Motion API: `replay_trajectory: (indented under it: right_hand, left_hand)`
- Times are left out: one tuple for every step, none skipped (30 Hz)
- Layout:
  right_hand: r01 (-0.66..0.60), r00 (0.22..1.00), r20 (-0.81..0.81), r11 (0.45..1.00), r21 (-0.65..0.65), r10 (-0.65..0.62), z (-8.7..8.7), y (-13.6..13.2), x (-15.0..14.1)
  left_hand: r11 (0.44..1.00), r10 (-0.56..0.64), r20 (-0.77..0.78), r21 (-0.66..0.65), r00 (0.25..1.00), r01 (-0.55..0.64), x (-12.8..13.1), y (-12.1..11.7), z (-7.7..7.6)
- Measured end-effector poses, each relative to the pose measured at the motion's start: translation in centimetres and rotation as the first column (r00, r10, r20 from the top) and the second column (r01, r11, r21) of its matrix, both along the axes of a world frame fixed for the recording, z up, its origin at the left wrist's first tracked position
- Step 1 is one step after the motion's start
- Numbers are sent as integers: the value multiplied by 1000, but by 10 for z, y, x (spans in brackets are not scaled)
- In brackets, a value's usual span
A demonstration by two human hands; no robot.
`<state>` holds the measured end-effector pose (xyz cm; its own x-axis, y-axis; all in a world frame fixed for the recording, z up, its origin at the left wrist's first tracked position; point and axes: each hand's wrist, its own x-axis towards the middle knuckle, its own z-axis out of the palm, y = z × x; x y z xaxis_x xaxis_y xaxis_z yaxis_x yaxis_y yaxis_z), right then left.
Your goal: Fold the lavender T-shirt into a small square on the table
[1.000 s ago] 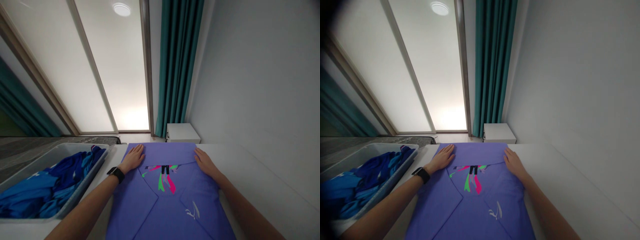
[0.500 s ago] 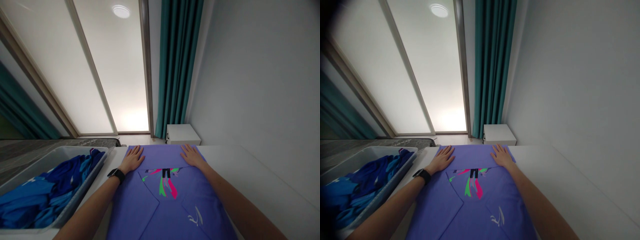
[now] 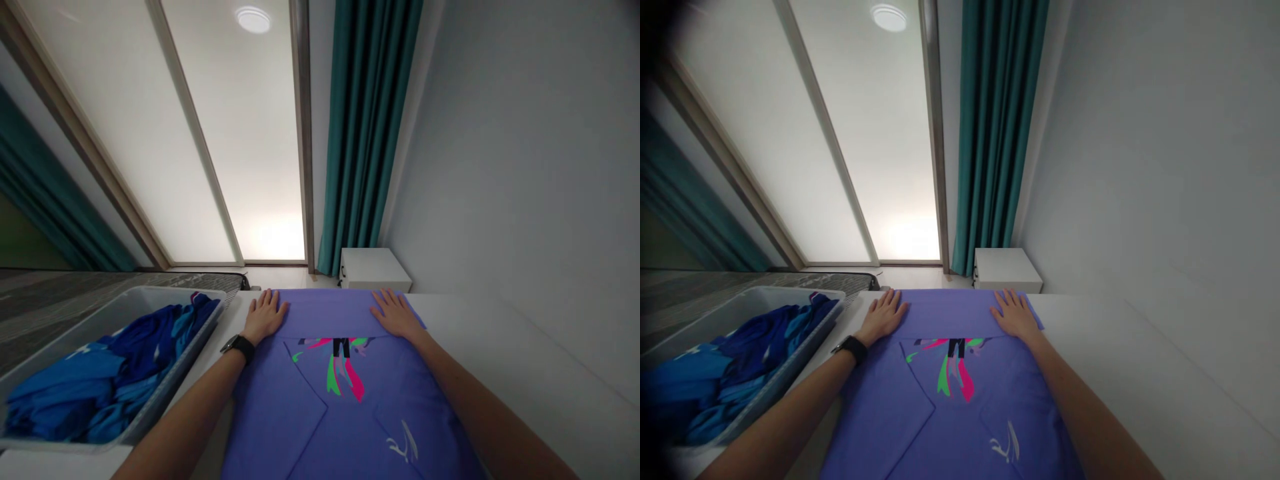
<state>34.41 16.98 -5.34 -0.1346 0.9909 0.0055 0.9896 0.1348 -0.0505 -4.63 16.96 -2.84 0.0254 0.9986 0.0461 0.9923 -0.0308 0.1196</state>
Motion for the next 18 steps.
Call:
replay_trajectory:
  right_hand:
    - [2, 1000, 5, 1000, -9, -2, 0, 0, 0]
    - [4, 1000, 8, 1000, -14, -4, -1, 0, 0]
    - [5, 1000, 10, 1000, -14, -5, -1, 1, 0]
    - [4, 1000, 11, 1000, -11, -4, -2, 1, 0]
    - [4, 1000, 10, 1000, -6, -4, -2, 1, 0]
    - [4, 1000, 9, 1000, -2, -4, -2, 1, 0]
    - [4, 1000, 7, 1000, 0, -4, -3, 1, 0]
    - [3, 1000, 6, 1000, 1, -3, -2, 0, 0]
    - [2, 1000, 6, 1000, 0, -2, -2, 0, 0]
    - [3, 1000, 8, 1000, -1, -3, -2, 0, -1]
    - [4, 1000, 10, 1000, 1, -4, -1, 0, -1]
    - [4, 1000, 11, 1000, 5, -4, -1, -1, -1]
    - [4, 1000, 11, 1000, 10, -5, -1, -1, -2]
    - [4, 1000, 7, 1000, 15, -4, 0, -1, -2]
    - [4, 1000, 2, 1000, 20, -4, 0, -1, -2]
    - [4, 1000, -5, 1000, 24, -4, 0, -1, -2]
    - [4, 1000, -13, 1000, 26, -4, 0, -2, -2]
    - [4, 1000, -20, 1000, 28, -4, 0, -2, -2]
  left_hand:
    - [1000, 7, 25, 4, 1000, -7, -4, 2, 0]
    - [1000, 5, 48, 12, 999, -6, -8, 5, 0]
    - [1000, -3, 67, 23, 998, 2, -13, 8, 0]
    - [999, -13, 81, 30, 997, 11, -18, 12, 1]
    - [999, -19, 91, 34, 996, 16, -24, 16, 2]
    - [999, -26, 101, 36, 995, 22, -29, 21, 4]
    - [999, -36, 115, 38, 993, 31, -35, 27, 6]
    - [998, -49, 131, 41, 990, 44, -39, 33, 7]
    - [997, -67, 150, 42, 986, 62, -44, 39, 9]
    - [996, -89, 170, 42, 981, 83, -47, 45, 11]
    - [993, -113, 193, 41, 975, 107, -49, 52, 13]
    - [991, -135, 218, 37, 967, 130, -51, 58, 14]
    - [988, -152, 245, 30, 957, 149, -52, 64, 14]
    - [986, -164, 273, 19, 948, 165, -53, 68, 15]
    - [984, -171, 302, 7, 938, 177, -53, 72, 15]
    - [982, -174, 332, -7, 927, 187, -54, 75, 14]
    - [981, -173, 360, -19, 917, 193, -54, 77, 14]
    - [980, -170, 388, -28, 906, 196, -54, 77, 13]
